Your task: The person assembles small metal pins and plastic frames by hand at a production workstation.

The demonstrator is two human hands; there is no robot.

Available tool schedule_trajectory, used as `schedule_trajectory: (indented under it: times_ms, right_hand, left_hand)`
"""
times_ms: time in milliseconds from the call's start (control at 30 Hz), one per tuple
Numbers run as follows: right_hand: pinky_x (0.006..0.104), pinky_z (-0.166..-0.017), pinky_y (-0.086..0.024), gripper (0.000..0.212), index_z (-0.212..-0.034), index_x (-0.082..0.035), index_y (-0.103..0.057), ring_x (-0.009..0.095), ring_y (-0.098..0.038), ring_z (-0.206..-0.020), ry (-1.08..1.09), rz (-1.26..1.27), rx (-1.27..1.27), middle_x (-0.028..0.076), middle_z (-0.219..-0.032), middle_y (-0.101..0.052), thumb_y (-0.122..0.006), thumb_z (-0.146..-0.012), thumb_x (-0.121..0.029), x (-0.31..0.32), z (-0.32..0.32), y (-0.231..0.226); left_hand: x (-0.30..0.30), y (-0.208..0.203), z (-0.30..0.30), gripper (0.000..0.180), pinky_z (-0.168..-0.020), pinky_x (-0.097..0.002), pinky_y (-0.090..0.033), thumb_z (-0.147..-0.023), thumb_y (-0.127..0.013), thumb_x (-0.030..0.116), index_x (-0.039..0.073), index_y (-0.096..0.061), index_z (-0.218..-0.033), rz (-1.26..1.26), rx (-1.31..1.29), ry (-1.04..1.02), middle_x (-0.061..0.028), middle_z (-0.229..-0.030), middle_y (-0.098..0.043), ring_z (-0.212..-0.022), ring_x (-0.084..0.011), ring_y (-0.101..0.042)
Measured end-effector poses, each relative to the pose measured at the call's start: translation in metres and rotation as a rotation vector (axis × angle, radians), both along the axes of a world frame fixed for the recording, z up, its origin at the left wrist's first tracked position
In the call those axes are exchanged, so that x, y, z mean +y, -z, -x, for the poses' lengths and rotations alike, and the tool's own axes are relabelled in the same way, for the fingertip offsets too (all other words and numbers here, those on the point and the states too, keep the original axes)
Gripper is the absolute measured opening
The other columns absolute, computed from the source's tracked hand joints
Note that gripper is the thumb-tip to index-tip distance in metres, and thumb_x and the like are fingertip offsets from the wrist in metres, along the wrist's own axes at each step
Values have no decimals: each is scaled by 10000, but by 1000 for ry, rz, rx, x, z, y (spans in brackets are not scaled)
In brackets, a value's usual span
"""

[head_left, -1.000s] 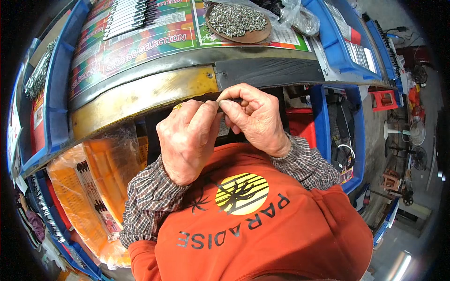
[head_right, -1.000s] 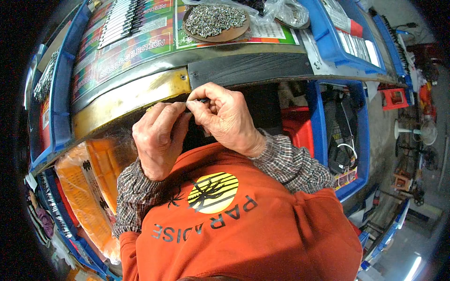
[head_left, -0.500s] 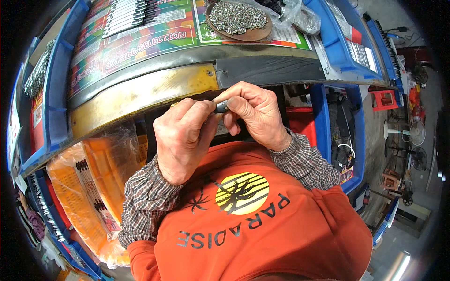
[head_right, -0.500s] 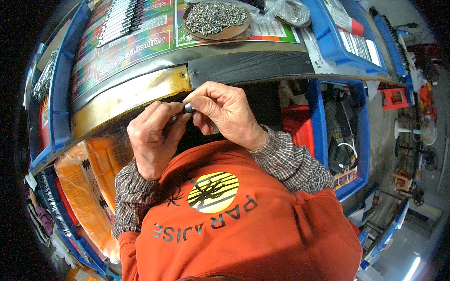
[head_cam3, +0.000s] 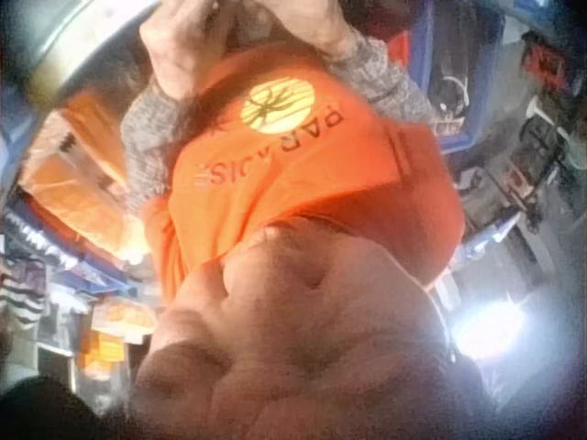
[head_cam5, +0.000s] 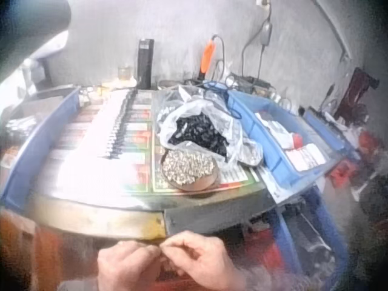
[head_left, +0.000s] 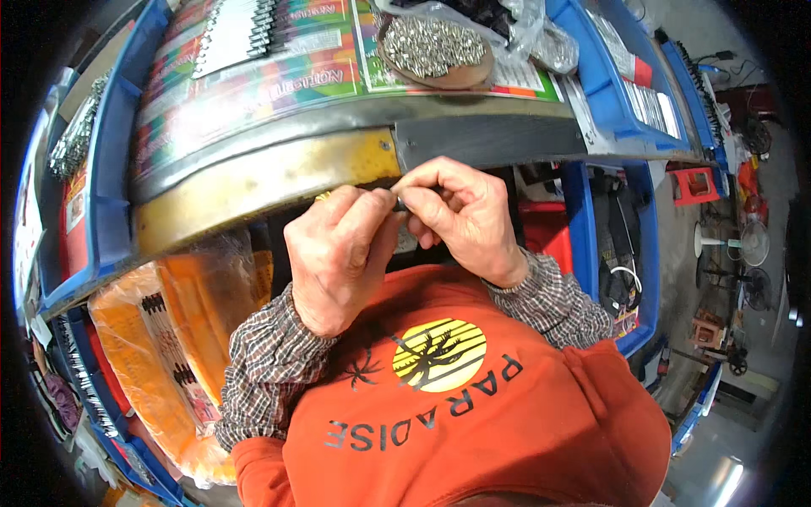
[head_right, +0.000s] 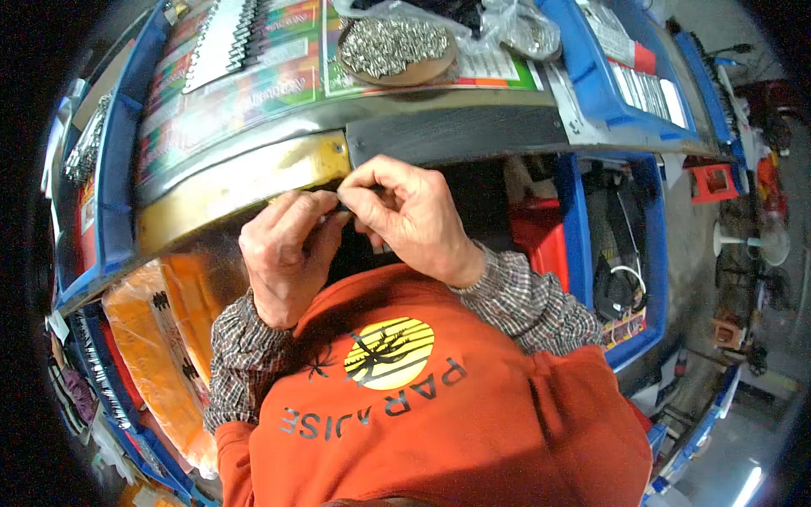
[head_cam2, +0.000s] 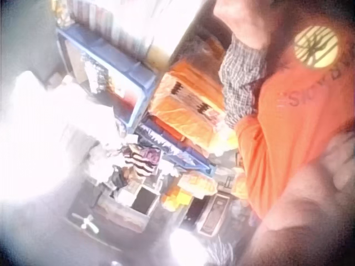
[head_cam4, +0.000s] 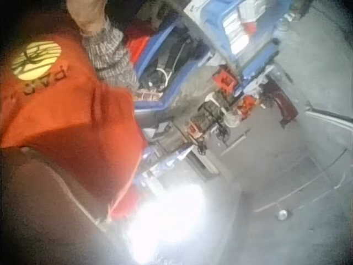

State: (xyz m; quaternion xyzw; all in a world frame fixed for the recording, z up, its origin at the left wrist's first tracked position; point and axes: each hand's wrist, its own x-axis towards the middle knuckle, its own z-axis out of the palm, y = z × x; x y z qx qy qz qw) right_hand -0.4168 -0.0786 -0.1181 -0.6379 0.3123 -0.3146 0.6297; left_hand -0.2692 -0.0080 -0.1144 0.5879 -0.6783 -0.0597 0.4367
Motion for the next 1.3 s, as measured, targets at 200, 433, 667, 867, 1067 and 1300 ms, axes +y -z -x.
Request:
schedule_trajectory:
  times_ms: [200, 433, 667, 867, 1067, 1300]
  right_hand:
    - [183, -558, -466, 263, -1097, 15, -564, 45, -548, -628, 33, 383, 89, 29, -790, -601, -625, -846, -34, -14, 8, -12]
    - [211, -556, -465, 243, -1035, -14, -592, 64, -567, -601, 173, 496, 52, 37, -732, -604, -669, -807, -48, -43, 7, -16]
    - [200, -517, -436, 148, -961, -1, -610, 49, -540, -586, 172, 432, 43, 26, -729, -610, -644, -821, -33, -62, 9, -8]
    - [208, -508, -429, 129, -935, 2, -618, 53, -541, -566, 127, 330, 37, 29, -714, -611, -649, -826, -62, -63, 11, -12]
    - [199, -517, -457, 111, -924, 34, -624, 84, -583, -568, 66, 467, 43, 55, -732, -626, -620, -832, -27, -67, 15, -16]
    - [281, -510, -463, 187, -932, -15, -613, 172, -572, -544, 9, 513, 31, 82, -707, -599, -686, -760, -28, -74, 17, -19]
  left_hand:
    - [-8, -19, -20, 200, -518, -354, -455, -668, -692, 15, 46, -588, -836, -10, -104, 29, -88, -673, -531, -587, -272, -555]
    - [-41, -30, -68, 129, -533, -326, -447, -728, -677, 10, 20, -582, -815, 7, -248, -88, -118, -692, -580, -581, -253, -578]
    - [-102, -35, -129, 121, -585, -342, -457, -756, -662, 65, 0, -584, -821, 29, -409, -208, -163, -702, -591, -620, -283, -587]
    - [-158, -39, -170, 163, -625, -402, -474, -742, -682, 137, 47, -572, -822, -40, -483, -360, -156, -708, -615, -711, -332, -616]
    - [-216, -28, -205, 134, -652, -422, -481, -749, -656, 129, 59, -564, -817, -15, -586, -376, -156, -739, -620, -732, -339, -616]
    - [-279, -23, -244, 113, -676, -439, -484, -732, -590, 55, 55, -587, -844, 12, -628, -373, -168, -764, -621, -751, -356, -611]
